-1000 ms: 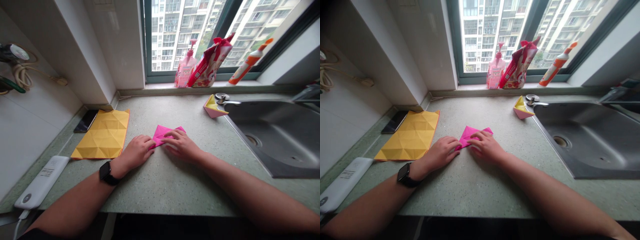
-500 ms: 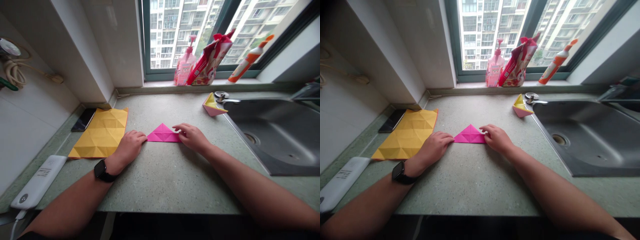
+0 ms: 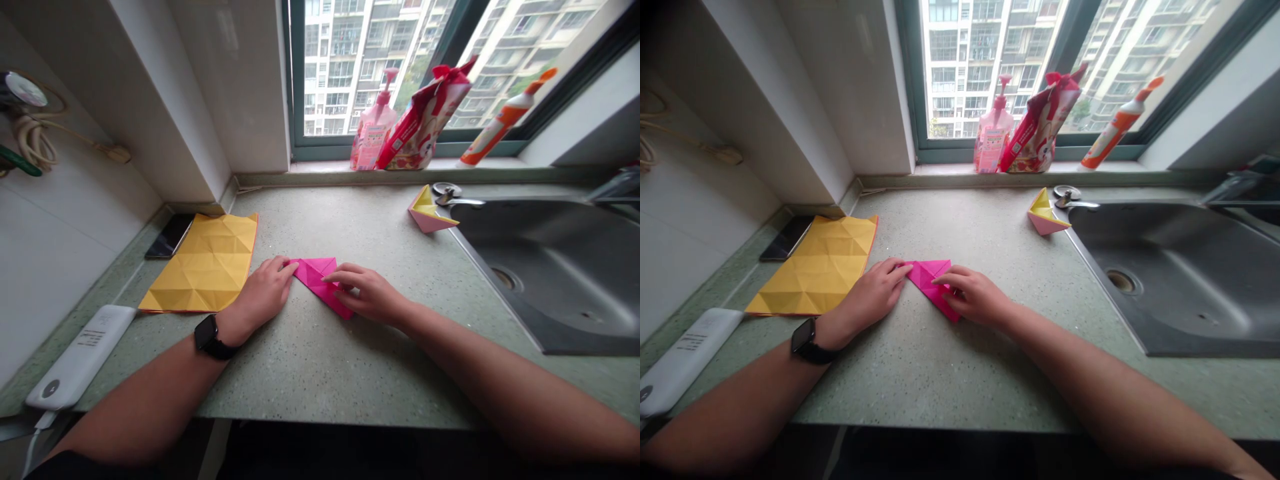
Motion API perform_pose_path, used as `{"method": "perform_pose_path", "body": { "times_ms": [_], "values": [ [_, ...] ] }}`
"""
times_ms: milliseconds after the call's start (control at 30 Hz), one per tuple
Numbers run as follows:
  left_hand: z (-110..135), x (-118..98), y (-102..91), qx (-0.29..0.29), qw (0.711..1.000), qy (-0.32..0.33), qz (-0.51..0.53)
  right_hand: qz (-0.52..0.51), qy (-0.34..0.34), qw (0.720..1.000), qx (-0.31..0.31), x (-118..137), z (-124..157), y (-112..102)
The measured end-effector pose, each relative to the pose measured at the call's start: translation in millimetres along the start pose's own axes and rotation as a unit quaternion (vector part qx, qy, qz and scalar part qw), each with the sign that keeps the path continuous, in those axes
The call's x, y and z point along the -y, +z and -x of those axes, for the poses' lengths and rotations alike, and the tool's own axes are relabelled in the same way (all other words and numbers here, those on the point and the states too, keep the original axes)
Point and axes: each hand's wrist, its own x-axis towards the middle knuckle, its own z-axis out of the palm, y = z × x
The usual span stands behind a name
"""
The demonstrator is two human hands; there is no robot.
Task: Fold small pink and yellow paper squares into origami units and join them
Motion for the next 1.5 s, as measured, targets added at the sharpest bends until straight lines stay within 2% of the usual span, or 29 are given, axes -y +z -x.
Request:
{"method": "perform_pose_path", "body": {
  "times_ms": [100, 200, 367, 433, 533, 700, 1067, 1300, 1500],
  "values": [
    [-3, 2, 7.2, 0.006, 0.998, 0.03, 0.058, -0.021, -0.046, 0.997, 0.058, 6, 0, -4],
    [-5, 1, 10.4, 0.027, 0.994, 0.043, 0.095, -0.018, -0.055, 0.994, 0.092, 6, 0, -4],
    [-3, -10, 6.0, 0.074, 0.98, 0.098, 0.154, 0.032, -0.077, 0.994, 0.063, -5, 0, 9],
    [-1, -14, 3.8, 0.074, 0.978, 0.109, 0.161, 0.064, -0.075, 0.994, 0.043, -9, -1, 11],
    [0, -19, 1.4, 0.053, 0.979, 0.114, 0.163, 0.135, -0.03, 0.99, 0.003, -12, -2, 10],
    [-3, -21, -0.4, 0.01, 0.984, 0.084, 0.158, 0.198, 0.004, 0.98, -0.025, -13, -3, 9],
    [-8, -16, 2.1, -0.002, 0.987, 0.066, 0.148, 0.145, -0.075, 0.986, 0.026, -12, -3, 11],
    [-10, -14, 4.8, -0.006, 0.99, 0.021, 0.139, 0.151, -0.061, 0.986, 0.026, -12, -3, 10],
    [-10, -11, 8.8, -0.011, 0.991, -0.005, 0.137, 0.197, -0.033, 0.98, -0.006, -10, -2, 9]
  ]
}}
